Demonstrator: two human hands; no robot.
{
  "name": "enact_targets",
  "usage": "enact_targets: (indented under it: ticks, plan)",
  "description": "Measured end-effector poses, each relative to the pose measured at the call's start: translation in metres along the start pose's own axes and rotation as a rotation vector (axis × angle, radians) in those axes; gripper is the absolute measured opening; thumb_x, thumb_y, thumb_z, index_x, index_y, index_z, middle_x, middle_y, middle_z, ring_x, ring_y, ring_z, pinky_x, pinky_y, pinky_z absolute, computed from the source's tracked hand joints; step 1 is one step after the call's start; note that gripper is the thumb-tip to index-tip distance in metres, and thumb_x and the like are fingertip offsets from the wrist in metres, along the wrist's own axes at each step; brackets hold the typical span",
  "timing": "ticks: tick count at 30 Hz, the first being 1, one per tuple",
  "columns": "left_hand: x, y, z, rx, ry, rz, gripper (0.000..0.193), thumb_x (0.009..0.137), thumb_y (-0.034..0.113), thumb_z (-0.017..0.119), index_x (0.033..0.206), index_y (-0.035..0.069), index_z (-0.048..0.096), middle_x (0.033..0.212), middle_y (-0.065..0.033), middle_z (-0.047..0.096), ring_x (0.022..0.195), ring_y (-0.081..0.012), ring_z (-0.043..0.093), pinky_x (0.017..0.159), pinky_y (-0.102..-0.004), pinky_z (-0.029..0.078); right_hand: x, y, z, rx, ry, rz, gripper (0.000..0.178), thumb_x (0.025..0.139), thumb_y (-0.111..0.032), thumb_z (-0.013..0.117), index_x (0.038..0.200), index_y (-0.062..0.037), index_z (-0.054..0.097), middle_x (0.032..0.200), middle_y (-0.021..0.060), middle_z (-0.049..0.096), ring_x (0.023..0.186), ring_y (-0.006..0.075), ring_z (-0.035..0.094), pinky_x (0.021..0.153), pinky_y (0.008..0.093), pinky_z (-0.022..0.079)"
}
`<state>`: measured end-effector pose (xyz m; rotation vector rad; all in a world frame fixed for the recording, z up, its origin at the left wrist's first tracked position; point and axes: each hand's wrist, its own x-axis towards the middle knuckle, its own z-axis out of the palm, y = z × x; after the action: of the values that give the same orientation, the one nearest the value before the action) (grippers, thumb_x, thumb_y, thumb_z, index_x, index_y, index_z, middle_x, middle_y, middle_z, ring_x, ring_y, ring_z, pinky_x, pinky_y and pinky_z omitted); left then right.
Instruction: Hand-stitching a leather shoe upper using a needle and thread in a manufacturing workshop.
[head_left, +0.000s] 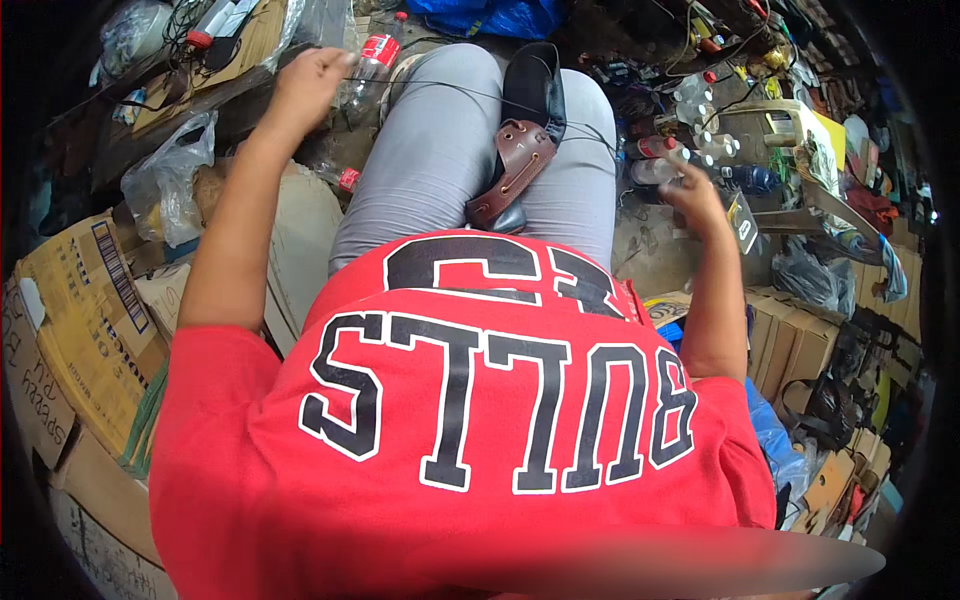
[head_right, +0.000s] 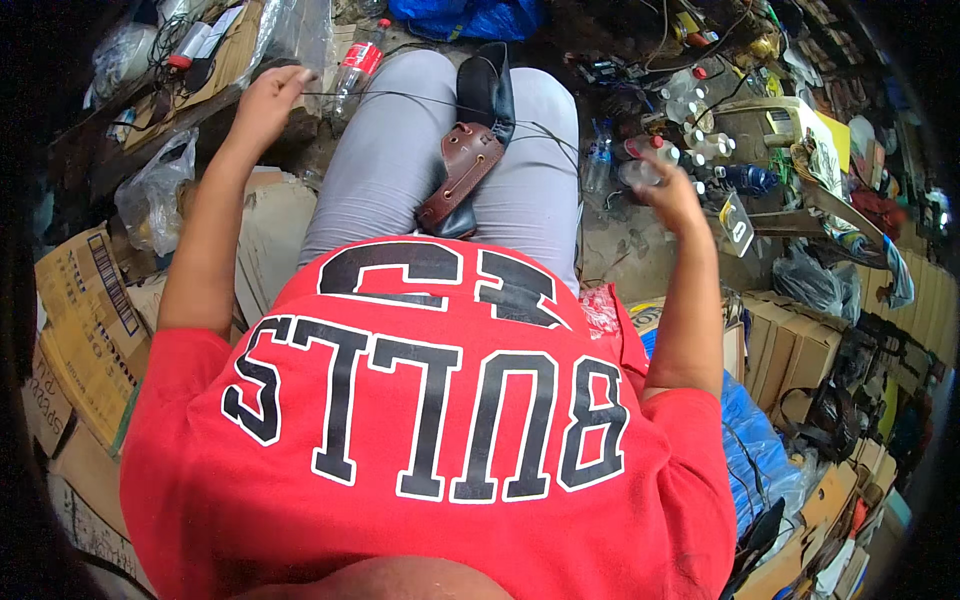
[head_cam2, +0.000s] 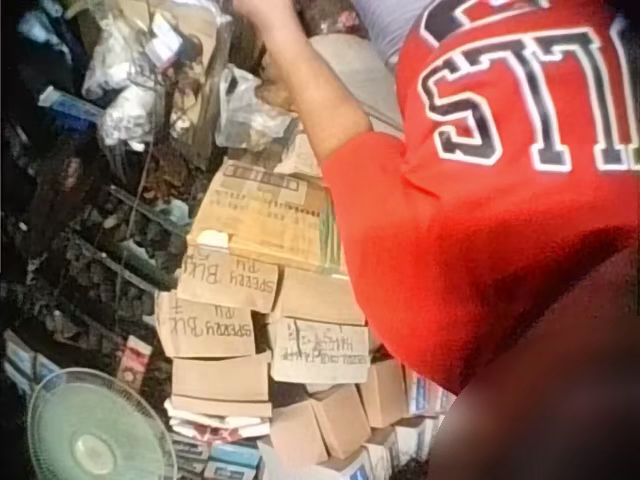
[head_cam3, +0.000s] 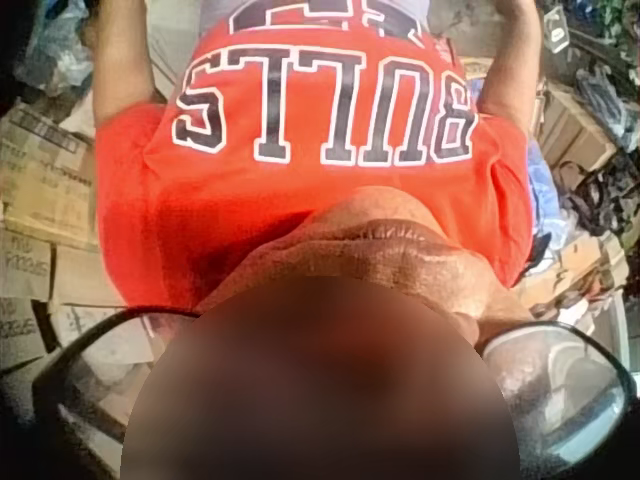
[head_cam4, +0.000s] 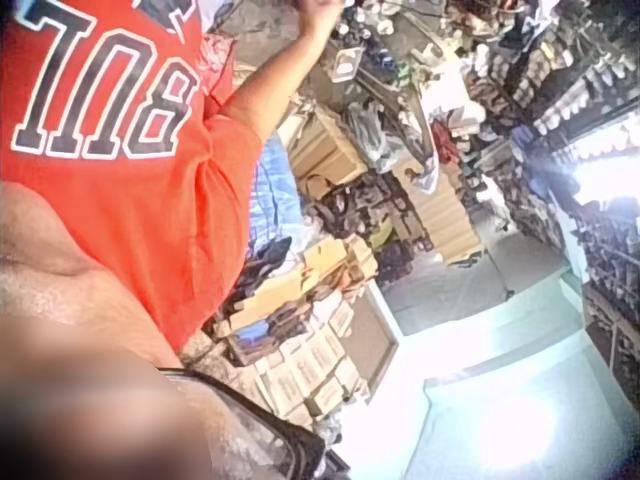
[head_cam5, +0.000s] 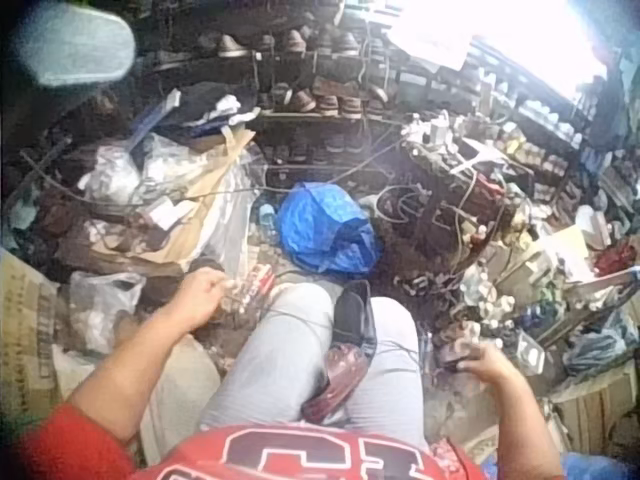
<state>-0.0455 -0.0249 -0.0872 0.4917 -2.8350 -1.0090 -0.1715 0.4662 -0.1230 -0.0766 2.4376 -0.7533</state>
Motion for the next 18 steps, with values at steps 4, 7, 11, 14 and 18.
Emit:
enact_targets:
  ticks: [4,7,11,14,18]
  plan:
    - [-0.041,0.062,0.035,-0.021,0.000,0.562,0.040,0.076,0.033,0.069,0.104,0.005,0.063,0.104,-0.0144,0.058,0.098,-0.0304,0.057,0.086,-0.0378,0.046,0.018,-0.089,-0.002,0.137,0.097,-0.645,0.066,0.072,-0.028,0.075,0.131,-0.0151,0.050,0.109,0.0117,0.058,0.095,0.0217,0.057,0.081,0.0303,0.047]
    - [-0.065,0.112,0.066,0.164,-0.282,0.468,0.065,0.067,0.049,0.074,0.107,0.003,0.053,0.104,-0.0172,0.054,0.094,-0.0352,0.059,0.080,-0.0427,0.048,0.035,-0.173,0.016,-0.152,-0.160,-0.781,0.074,0.067,-0.041,0.078,0.128,-0.0099,0.051,0.089,0.0105,0.060,0.080,0.0187,0.058,0.070,0.0300,0.048]
    - [-0.072,0.133,0.072,0.318,-0.340,0.478,0.059,0.066,0.046,0.075,0.098,0.002,0.052,0.098,-0.0177,0.056,0.087,-0.0352,0.061,0.075,-0.0424,0.050,0.042,-0.224,0.029,-0.731,-0.295,-0.386,0.068,0.065,-0.056,0.073,0.106,-0.0036,0.063,0.077,0.0112,0.062,0.072,0.0222,0.060,0.066,0.0325,0.048]
    - [-0.072,0.128,0.073,0.297,-0.349,0.546,0.053,0.067,0.041,0.075,0.095,0.002,0.053,0.093,-0.0160,0.059,0.084,-0.0342,0.062,0.074,-0.0423,0.051,0.038,-0.214,0.020,-0.602,-0.415,-0.409,0.054,0.069,-0.053,0.071,0.084,-0.0017,0.065,0.069,0.0076,0.059,0.064,0.0193,0.057,0.062,0.0320,0.046]
    - [-0.057,0.119,0.081,0.321,-0.356,0.653,0.042,0.068,0.029,0.074,0.098,0.005,0.056,0.093,-0.0141,0.059,0.083,-0.0324,0.062,0.071,-0.0413,0.051,0.014,-0.176,0.009,-0.255,-0.329,-0.398,0.044,0.076,-0.046,0.071,0.075,-0.0028,0.063,0.064,0.0003,0.056,0.062,0.0108,0.051,0.058,0.0274,0.042]
